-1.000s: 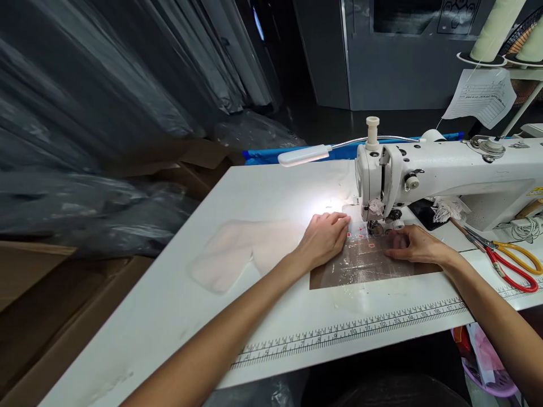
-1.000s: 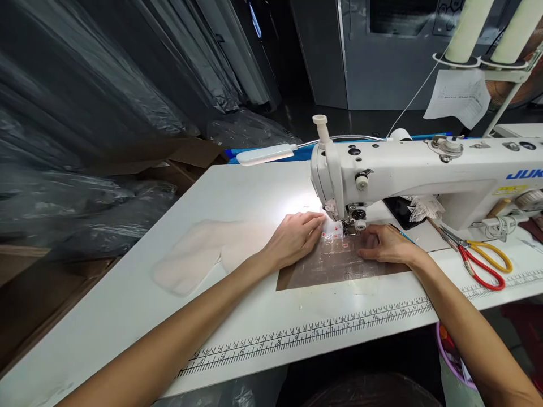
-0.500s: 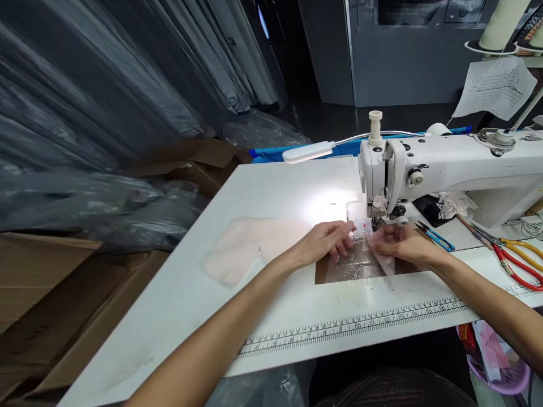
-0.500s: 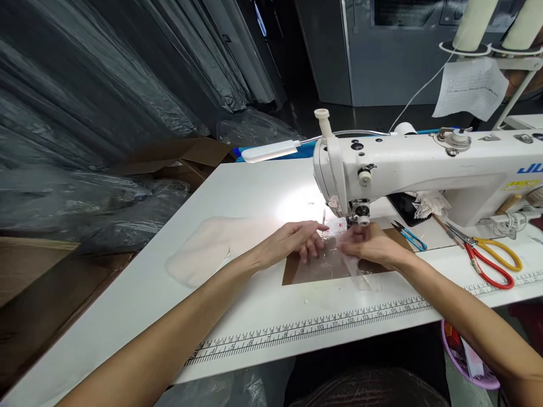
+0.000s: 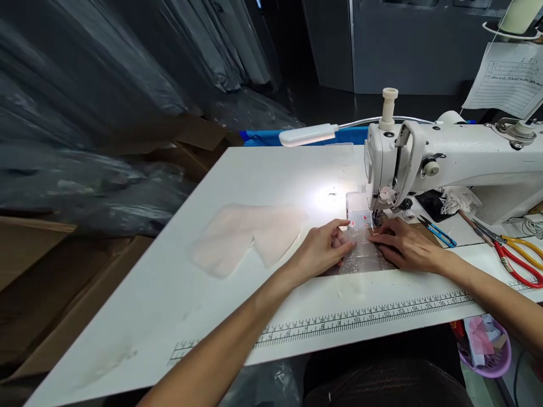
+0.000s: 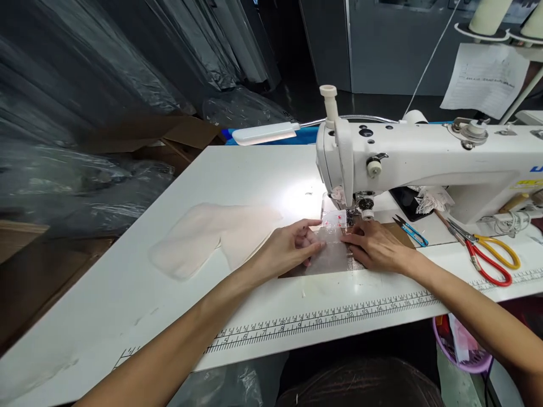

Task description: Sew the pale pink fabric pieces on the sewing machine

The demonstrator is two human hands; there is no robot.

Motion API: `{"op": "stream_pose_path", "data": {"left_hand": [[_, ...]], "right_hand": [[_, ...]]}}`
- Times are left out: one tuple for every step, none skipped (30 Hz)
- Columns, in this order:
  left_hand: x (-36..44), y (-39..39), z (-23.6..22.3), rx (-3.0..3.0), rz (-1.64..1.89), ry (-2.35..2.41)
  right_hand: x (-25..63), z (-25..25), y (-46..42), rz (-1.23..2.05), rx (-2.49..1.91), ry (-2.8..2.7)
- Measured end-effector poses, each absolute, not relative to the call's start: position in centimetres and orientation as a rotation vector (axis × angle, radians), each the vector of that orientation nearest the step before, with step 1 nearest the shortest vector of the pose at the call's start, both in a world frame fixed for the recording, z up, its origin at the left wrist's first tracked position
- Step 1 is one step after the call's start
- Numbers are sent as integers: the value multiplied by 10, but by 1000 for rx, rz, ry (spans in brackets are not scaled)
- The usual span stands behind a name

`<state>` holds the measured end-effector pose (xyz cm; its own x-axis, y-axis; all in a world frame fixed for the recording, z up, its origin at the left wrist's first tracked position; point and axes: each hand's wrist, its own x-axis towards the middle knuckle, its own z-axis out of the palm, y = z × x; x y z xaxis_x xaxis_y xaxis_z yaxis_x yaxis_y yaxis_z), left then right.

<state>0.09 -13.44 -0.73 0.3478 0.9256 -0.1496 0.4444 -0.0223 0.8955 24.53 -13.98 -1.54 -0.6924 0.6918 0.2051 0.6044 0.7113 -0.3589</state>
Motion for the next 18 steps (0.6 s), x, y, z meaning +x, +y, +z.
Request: {"op": "stream_pose_path", "data": {"left_hand": [[1, -133, -9, 1633, 660, 1274], [1, -132, -9, 1623, 694, 1292], [0, -130, -10, 1609, 716, 1305], [0, -129, -11, 1594, 728, 1315], [0, -128, -12, 1586, 733, 1320], [0, -128, -13, 1586, 730, 1321], [-1, -127, -15, 1588, 727, 1322], [-1, -127, -16, 1589, 726, 1322], [-1, -127, -17, 1588, 732, 1323], [-1, -127, -18, 1586, 740, 1324], [-1, -127, -19, 1580, 749, 1325], [0, -127, -19, 1573, 754, 1326], [0, -127, -19, 1564, 754, 1328], [0, -127, -19, 1552, 749, 1328], [0, -127, -18, 1539, 742, 1330], [0, -127, -18, 1524, 736, 1332], [0, -126, -17, 1509, 736, 1338], [0, -126, -17, 1499, 739, 1346]], "right_hand": [[246, -18, -138, 345, -1033, -2601], [246, -20, -136, 327, -1051, -2602], [247, -21, -134, 318, -1067, -2598], [247, -23, -133, 313, -1078, -2586], [248, -24, -132, 317, -1083, -2569], [249, -25, -131, 330, -1087, -2547], [250, -25, -131, 350, -1091, -2520], [251, -26, -132, 377, -1095, -2488], [252, -27, -133, 411, -1097, -2454], [252, -27, -134, 450, -1098, -2425], [253, -27, -135, 485, -1091, -2404], [254, -27, -136, 510, -1073, -2392], [255, -27, -136, 523, -1046, -2392], [255, -26, -137, 523, -1013, -2401], [255, -26, -137, 512, -981, -2413], [255, -26, -138, 495, -954, -2422], [255, -26, -138, 480, -934, -2430], [255, -26, -138, 470, -925, -2436]]}}
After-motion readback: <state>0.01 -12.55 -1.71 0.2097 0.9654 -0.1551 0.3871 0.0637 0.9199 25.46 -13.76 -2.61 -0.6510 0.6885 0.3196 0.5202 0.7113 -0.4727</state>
